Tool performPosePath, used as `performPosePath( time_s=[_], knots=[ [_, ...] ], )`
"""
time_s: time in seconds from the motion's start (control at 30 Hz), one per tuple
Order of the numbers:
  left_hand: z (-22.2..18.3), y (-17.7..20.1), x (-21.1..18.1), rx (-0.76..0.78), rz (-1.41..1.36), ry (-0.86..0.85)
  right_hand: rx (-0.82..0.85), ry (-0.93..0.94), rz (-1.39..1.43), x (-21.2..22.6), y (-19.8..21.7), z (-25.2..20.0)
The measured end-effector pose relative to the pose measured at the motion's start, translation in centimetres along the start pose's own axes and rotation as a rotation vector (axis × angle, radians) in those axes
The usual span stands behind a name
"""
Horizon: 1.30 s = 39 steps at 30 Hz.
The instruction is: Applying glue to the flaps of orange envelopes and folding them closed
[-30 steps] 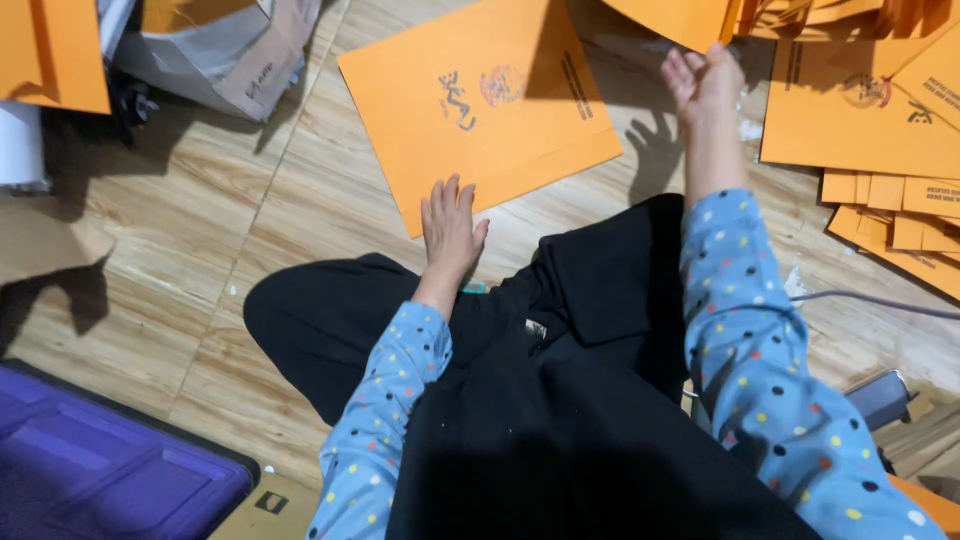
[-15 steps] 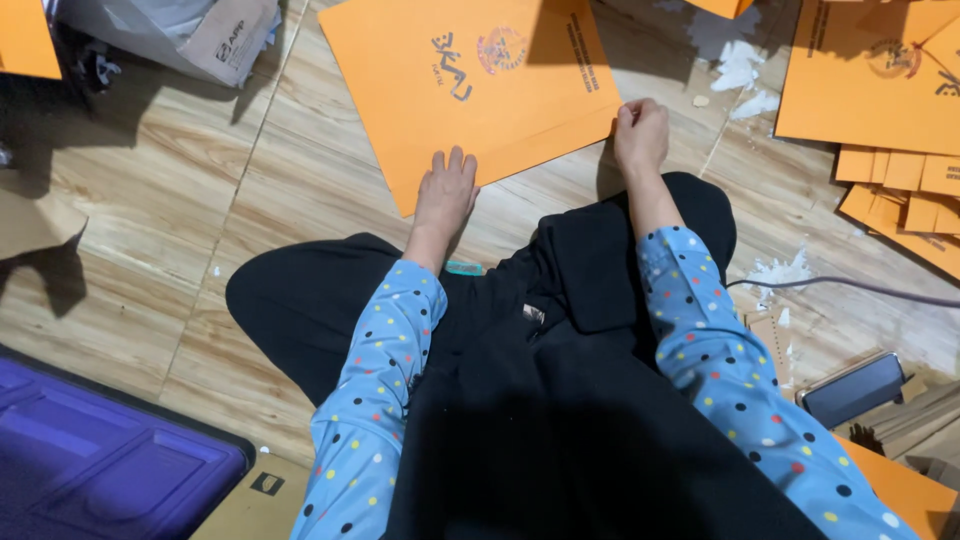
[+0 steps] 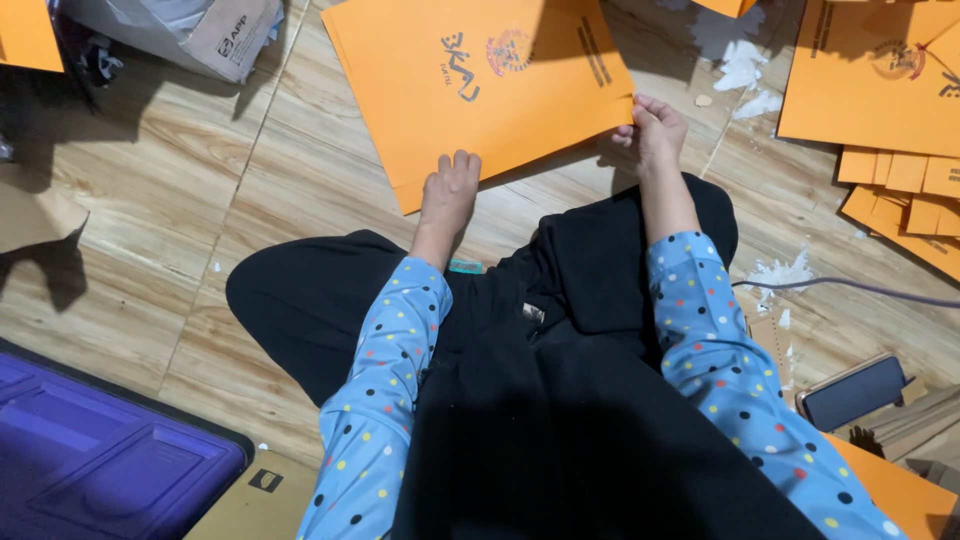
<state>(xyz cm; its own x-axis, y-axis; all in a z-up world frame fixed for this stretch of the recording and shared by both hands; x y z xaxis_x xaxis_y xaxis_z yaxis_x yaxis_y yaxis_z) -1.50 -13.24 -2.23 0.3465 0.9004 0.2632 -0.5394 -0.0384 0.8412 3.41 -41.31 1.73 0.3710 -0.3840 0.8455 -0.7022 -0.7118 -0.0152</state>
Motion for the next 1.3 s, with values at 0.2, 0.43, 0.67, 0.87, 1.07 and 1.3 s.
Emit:
performPosePath(
  time_s=[0.2,0.43,0.67,0.87,1.07,1.3],
  knots=[
    [0.1,-0.2,-0.6,-0.011,0.061,0.017,0.045,1.163,-0.878,0.1,-1.3,-3.5],
    [0.9,0.6,-0.4,-0.199,0.062,0.032,0.707,1.942,-1.043,-4.9,-5.9,-7.3],
    [1.2,0.3,0.1,-0.2,0.048,0.075,0.541,2.191,-1.114,-7.2,-7.8,-4.8],
    [2.1,-0.7,1.4,0.057,-0.138,0.204,0.614,1.956,-1.259,-6.5,-9.5,-3.9],
    [3.9,-5.8,2.7,0.67,-0.438,0.42,0.766,1.313,-1.609,-5.6,-13.5,-2.8],
    [5.2,-2.9,4.1,0.77,-0.528,0.377,0.839,1.484,-1.51,-3.3,-11.4,-5.5]
  ],
)
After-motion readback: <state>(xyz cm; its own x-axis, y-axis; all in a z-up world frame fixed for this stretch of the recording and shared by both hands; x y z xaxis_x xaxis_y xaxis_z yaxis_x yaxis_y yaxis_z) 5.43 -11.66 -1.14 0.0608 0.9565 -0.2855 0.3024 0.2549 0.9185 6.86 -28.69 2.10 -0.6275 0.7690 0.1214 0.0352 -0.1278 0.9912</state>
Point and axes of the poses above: each hand's wrist, its own z-axis towards the middle knuckle, its own y-axis out of the back of the hand, x = y × z, the point moved 2 cm from there along z, towards the middle knuckle, and after that the axes turned 7 degrees about -x, right-handed, at the moved point
